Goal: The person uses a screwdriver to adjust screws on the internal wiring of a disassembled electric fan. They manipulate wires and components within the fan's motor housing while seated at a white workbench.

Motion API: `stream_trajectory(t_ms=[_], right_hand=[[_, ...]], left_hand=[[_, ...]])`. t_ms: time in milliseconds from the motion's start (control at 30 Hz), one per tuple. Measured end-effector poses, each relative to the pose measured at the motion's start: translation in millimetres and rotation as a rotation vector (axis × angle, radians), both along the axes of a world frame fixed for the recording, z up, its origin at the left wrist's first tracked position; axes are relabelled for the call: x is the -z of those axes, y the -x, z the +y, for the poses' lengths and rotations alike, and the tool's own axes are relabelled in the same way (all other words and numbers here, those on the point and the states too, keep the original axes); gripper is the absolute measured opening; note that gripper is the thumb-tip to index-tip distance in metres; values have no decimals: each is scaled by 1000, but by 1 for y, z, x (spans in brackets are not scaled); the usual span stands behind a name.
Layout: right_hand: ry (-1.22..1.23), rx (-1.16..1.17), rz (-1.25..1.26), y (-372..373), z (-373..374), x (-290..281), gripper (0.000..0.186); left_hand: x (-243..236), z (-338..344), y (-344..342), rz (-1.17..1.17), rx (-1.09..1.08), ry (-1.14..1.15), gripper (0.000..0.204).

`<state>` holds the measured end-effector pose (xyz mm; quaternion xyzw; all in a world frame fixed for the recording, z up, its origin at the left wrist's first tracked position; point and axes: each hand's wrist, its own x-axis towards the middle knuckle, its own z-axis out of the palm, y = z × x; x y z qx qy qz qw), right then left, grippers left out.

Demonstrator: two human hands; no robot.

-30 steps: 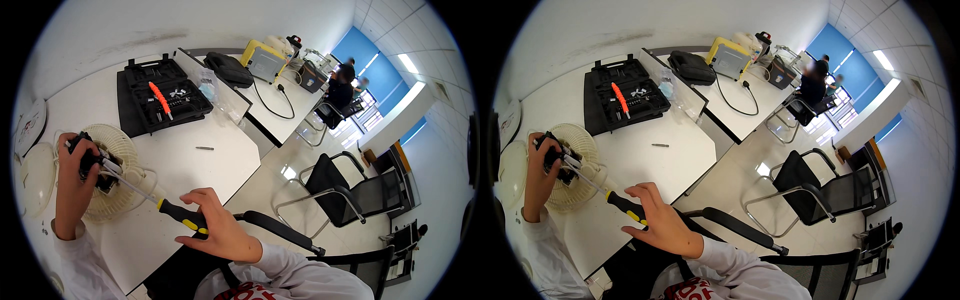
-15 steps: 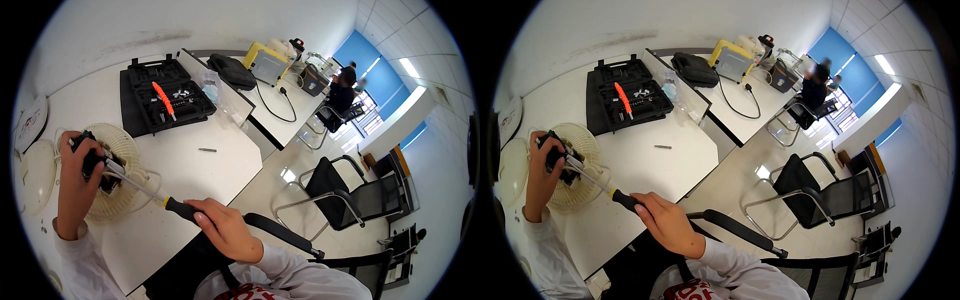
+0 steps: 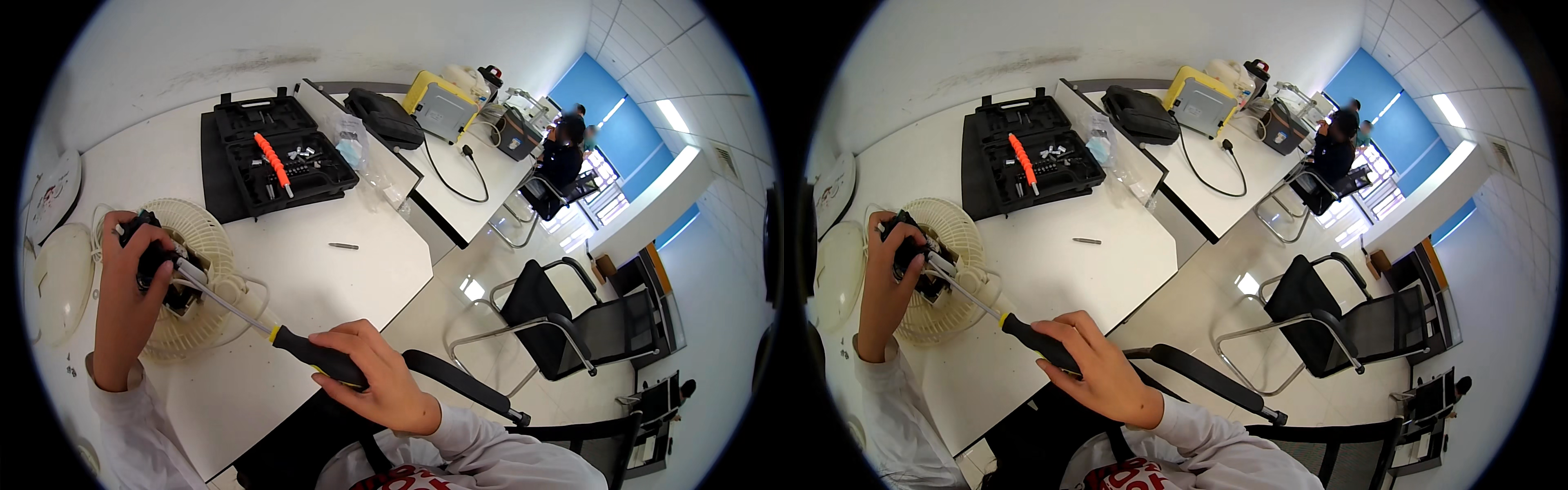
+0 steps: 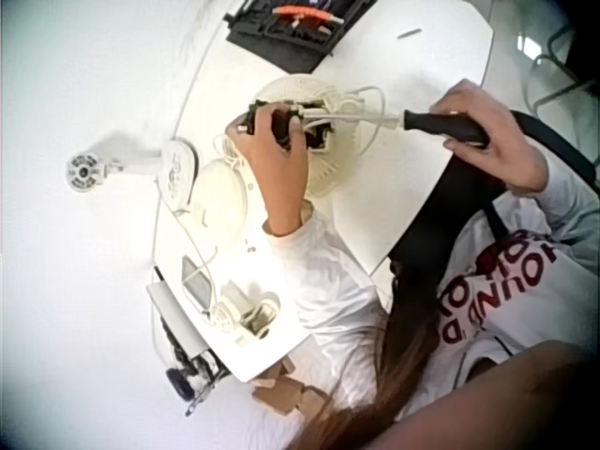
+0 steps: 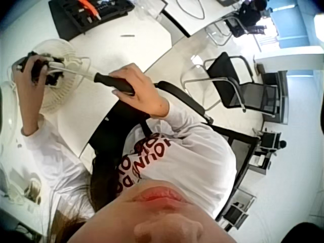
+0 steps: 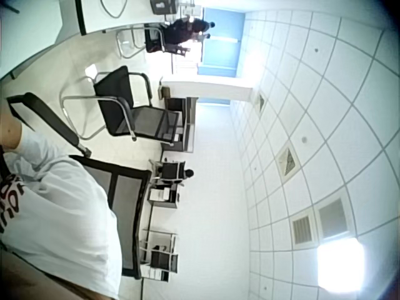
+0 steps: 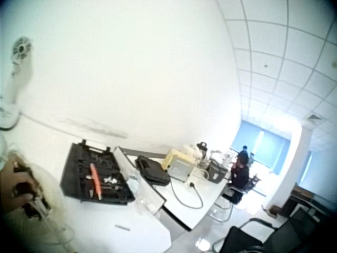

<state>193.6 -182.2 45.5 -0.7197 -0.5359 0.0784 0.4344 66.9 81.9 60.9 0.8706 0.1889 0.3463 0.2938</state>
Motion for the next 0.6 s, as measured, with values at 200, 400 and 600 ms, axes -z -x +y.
stream_trajectory(t_ms=[200, 400, 600], right_hand=[[96, -4, 76, -3, -3, 1, 49], [63, -51, 29, 1, 0, -6, 57], [35, -23, 8, 0, -3, -3, 57]], left_hand=[[0, -1, -1, 0, 0, -29, 25], [-1, -2, -1, -5, -1, 4, 24], [1, 0, -2, 1, 4, 8, 24]])
